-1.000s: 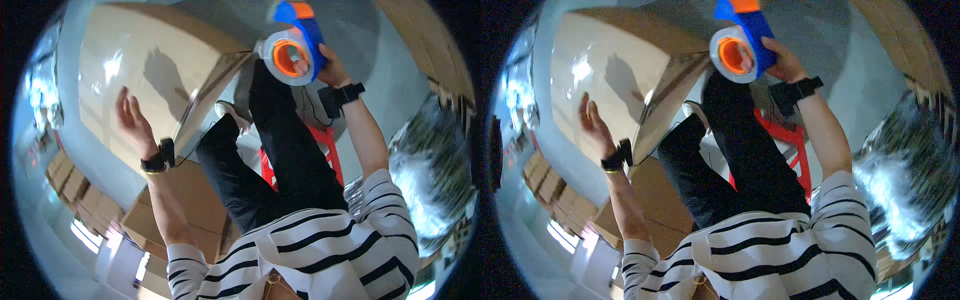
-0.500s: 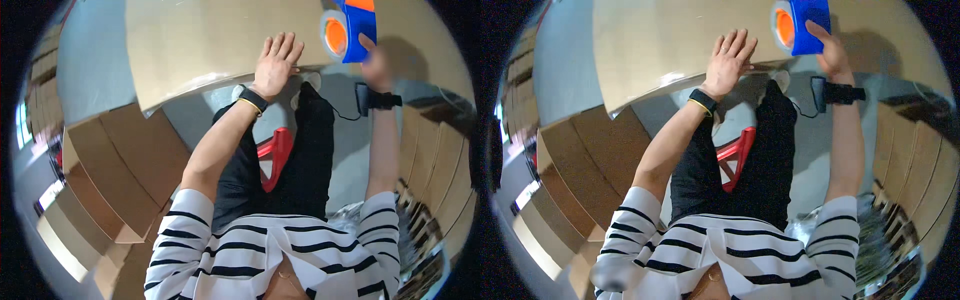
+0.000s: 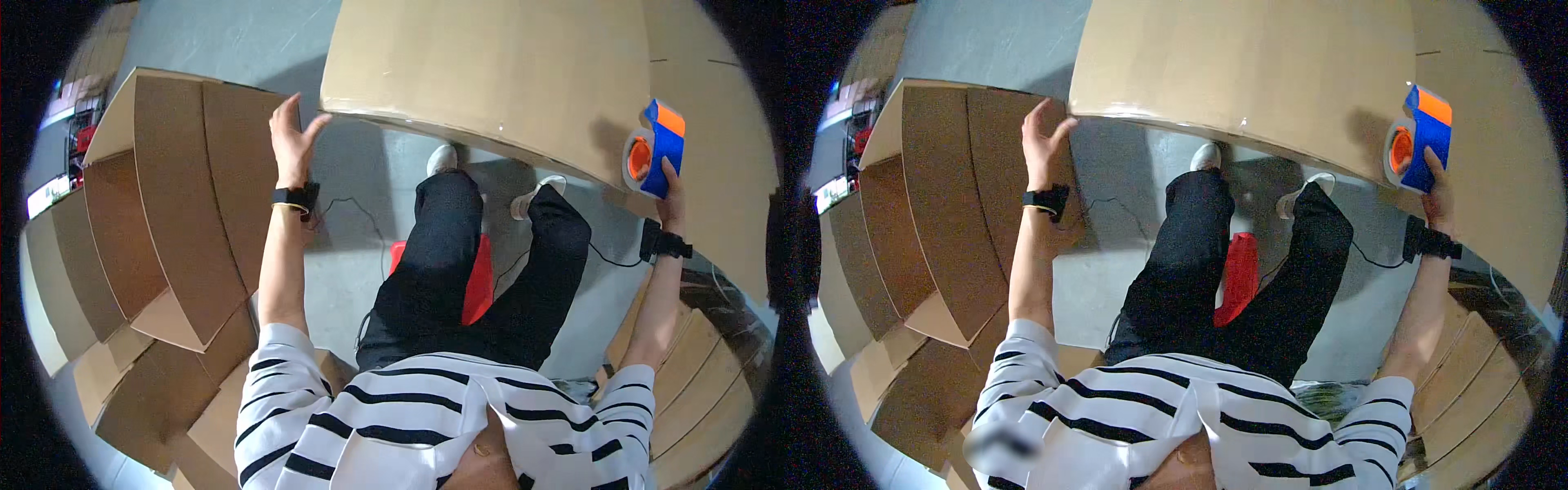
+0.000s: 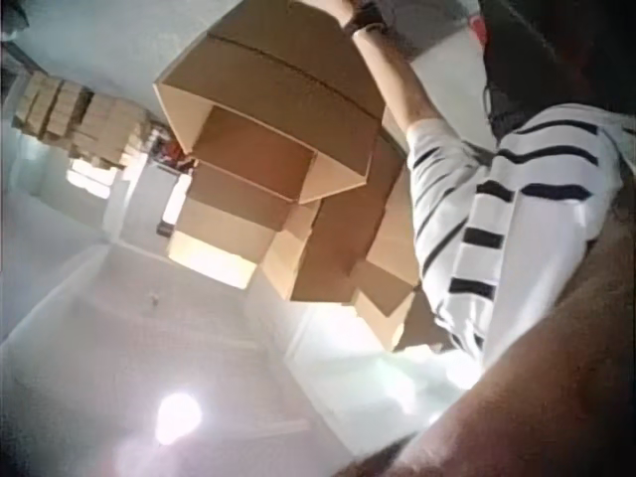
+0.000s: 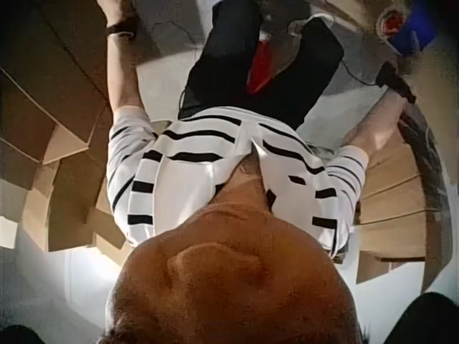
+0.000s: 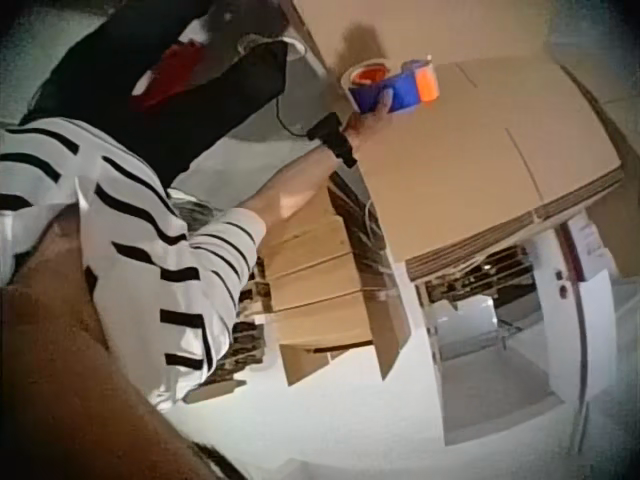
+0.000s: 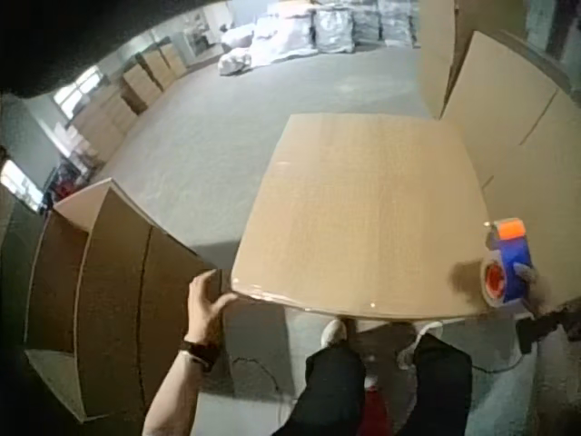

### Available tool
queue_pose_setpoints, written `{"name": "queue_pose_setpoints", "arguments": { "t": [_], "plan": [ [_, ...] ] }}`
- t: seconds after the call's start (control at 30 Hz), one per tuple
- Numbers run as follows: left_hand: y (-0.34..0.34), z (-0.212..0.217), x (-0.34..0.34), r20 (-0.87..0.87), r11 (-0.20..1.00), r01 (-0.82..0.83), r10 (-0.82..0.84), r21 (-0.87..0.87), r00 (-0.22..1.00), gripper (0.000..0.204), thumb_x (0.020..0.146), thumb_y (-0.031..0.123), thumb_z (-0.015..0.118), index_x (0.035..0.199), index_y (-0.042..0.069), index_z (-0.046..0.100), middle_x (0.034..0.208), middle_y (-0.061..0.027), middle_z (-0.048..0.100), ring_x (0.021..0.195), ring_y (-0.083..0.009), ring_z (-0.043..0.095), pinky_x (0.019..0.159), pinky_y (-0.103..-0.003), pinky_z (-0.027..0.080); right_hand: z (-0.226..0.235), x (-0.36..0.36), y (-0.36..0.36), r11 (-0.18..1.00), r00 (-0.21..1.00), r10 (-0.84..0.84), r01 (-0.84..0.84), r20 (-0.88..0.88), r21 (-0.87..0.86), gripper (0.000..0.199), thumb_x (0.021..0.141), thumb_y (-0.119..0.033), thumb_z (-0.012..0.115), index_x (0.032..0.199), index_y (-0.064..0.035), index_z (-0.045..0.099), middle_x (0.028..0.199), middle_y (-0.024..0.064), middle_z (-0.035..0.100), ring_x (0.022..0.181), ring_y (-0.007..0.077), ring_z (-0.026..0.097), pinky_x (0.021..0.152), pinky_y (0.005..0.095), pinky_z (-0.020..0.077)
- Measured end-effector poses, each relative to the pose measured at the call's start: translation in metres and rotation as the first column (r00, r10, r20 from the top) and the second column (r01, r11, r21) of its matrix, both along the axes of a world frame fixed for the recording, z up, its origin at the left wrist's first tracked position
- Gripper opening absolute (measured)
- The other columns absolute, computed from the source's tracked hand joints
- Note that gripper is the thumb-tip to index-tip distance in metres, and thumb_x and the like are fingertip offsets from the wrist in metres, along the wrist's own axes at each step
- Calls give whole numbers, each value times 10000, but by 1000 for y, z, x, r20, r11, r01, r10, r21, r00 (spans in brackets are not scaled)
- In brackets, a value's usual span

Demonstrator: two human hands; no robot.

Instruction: The recorder is using a handheld tape dispenser to seal cardboard boxes in a factory setting.

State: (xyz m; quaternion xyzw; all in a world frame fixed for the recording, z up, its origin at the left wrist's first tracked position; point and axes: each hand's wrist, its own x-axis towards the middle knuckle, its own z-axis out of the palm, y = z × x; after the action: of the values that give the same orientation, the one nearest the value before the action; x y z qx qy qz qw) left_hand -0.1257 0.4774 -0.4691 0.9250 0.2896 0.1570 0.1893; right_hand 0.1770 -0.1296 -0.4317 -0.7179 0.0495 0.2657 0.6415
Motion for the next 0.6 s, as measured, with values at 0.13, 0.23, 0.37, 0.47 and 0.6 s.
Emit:
{"name": "queue_pose_setpoints", "arguments": {
  "t": [0.13,0.23,0.37,0.47,0.6],
  "plan": [
    [9,-34,-4,20,623,-188,311,-759,950,306,846,303,720,879,0,685,794,-40,667,720,-97,588,687,-238,476,0,0,0,999,999,33,-32,-35,19,390,896,-279,643,1189,-38,551,1038,57,644,904,172,643,836,320,518],
    [6,-59,3,139,482,4,246,-876,959,227,859,240,708,840,16,685,781,-34,664,723,-86,591,680,-223,468,1,1,0,1000,1000,1,-2,-17,-25,445,888,-301,652,1231,-41,537,1106,51,626,976,169,624,888,333,499],
    [7,-70,2,192,250,116,303,-961,933,196,841,202,727,820,13,679,793,-39,675,725,-90,606,706,-217,474,4,2,1,997,998,18,-13,58,-74,479,881,-312,661,1257,-48,525,1140,51,617,1016,164,609,928,349,479],
    [21,-68,3,217,581,118,104,-805,971,209,821,210,745,766,20,677,761,-20,676,697,-82,599,670,-217,460,9,2,6,997,996,65,-68,-57,-43,486,877,-309,665,1261,-46,524,1153,57,612,1022,162,604,927,342,477],
    [40,-70,11,-394,952,-177,67,-249,917,330,766,324,783,807,12,683,781,-77,697,725,-194,645,675,-351,483,18,-2,15,989,997,66,-61,32,-138,471,876,-305,664,1245,-44,534,1128,59,624,981,155,622,879,328,502]
  ]
}}
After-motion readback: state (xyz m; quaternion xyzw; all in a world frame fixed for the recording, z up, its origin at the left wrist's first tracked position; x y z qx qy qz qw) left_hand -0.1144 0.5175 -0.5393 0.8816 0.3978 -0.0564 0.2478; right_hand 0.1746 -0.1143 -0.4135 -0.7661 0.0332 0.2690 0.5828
